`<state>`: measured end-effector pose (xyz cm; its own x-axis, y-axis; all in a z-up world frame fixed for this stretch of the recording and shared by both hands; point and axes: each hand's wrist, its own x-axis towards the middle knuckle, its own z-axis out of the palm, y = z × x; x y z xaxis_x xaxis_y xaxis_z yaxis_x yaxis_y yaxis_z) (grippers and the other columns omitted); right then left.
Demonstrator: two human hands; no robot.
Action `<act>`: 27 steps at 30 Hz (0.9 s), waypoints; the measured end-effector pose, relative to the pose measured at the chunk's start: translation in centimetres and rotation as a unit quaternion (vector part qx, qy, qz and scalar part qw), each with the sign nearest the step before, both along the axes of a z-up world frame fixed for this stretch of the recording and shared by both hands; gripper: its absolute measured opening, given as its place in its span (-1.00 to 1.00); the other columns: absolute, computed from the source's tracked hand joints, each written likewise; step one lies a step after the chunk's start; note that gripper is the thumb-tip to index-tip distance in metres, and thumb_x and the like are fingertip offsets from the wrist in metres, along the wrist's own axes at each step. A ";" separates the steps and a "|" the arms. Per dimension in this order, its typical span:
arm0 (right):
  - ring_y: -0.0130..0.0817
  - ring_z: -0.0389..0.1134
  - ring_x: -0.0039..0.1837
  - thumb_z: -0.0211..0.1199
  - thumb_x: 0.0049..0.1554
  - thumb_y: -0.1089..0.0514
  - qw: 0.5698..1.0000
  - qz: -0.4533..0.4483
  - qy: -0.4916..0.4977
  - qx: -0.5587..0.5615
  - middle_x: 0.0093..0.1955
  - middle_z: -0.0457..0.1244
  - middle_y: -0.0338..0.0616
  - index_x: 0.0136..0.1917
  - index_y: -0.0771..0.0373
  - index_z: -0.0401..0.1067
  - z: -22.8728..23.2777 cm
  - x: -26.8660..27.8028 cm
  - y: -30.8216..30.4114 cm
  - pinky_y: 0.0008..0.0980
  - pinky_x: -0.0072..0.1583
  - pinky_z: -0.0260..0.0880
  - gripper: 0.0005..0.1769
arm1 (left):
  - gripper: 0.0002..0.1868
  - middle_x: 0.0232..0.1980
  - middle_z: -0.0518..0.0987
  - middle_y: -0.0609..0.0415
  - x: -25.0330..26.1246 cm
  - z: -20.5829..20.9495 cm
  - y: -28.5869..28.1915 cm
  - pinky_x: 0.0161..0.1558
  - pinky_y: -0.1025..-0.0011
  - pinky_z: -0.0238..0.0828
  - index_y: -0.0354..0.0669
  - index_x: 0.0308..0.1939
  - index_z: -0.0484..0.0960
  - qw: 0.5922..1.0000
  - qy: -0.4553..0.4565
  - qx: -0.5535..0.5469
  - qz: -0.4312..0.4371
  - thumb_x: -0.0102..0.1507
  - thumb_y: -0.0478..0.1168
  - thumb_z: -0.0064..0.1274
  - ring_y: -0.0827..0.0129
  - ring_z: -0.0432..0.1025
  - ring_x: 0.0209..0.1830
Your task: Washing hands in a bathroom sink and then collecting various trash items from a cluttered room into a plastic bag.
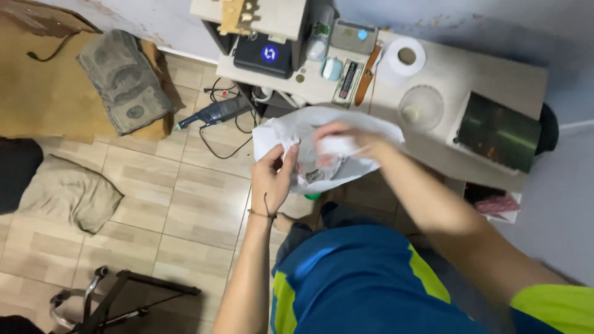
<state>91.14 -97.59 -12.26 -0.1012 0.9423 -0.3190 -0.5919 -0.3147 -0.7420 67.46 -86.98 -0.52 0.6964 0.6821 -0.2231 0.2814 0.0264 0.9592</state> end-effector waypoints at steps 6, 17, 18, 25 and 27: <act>-0.10 0.44 -0.09 0.20 0.26 -0.22 0.867 0.043 -0.464 -0.176 -0.03 0.42 0.16 0.08 0.38 0.53 -9.7 -10.3 4.2 -0.09 -0.01 0.46 -0.44 | -0.70 -0.59 0.53 0.15 -2.8 -0.2 1.5 -0.53 0.53 0.23 -0.23 -0.29 0.70 0.998 0.033 0.038 -0.025 0.35 -0.06 0.12 0.63 0.32 -0.61; -0.31 0.48 0.11 0.11 0.27 -0.04 0.926 0.027 -0.356 -0.120 0.18 0.41 -0.10 0.33 0.20 0.40 7.0 -3.6 -3.4 -0.33 0.11 0.56 -0.56 | -0.69 -0.49 0.50 0.23 -6.2 -5.3 3.2 -0.49 0.58 0.21 -0.33 -0.27 0.63 0.993 -0.028 -0.101 -0.062 0.41 -0.13 0.08 0.64 0.31 -0.52; -0.31 0.48 0.11 0.11 0.27 -0.04 0.925 0.023 -0.359 -0.122 0.18 0.41 -0.10 0.33 0.20 0.40 6.7 -0.7 -4.0 -0.33 0.11 0.56 -0.56 | -0.69 -0.49 0.50 0.23 -6.1 -4.8 3.1 -0.49 0.58 0.21 -0.33 -0.27 0.63 0.992 -0.030 -0.102 -0.066 0.41 -0.13 0.08 0.64 0.31 -0.52; 0.12 0.19 0.44 0.46 -0.04 0.18 0.675 -0.157 -0.711 -0.125 0.43 0.13 0.24 0.44 0.29 0.21 1.1 18.9 -4.3 -0.04 0.38 0.26 -0.18 | -0.71 -0.33 0.56 0.19 -5.3 -5.5 0.9 -0.34 0.61 0.30 -0.33 0.02 0.72 0.994 0.005 -0.112 0.016 0.38 -0.17 0.06 0.62 0.33 -0.38; 0.34 0.02 0.51 0.53 -0.27 0.29 0.610 -0.103 -0.780 -0.098 0.49 0.00 0.39 0.50 0.31 0.14 0.7 21.9 -3.0 0.07 0.42 0.11 0.10 | -0.69 -0.31 0.58 0.18 -4.5 -5.5 -0.3 -0.31 0.62 0.30 -0.33 0.07 0.72 0.992 0.023 -0.116 0.048 0.38 -0.18 0.06 0.61 0.34 -0.35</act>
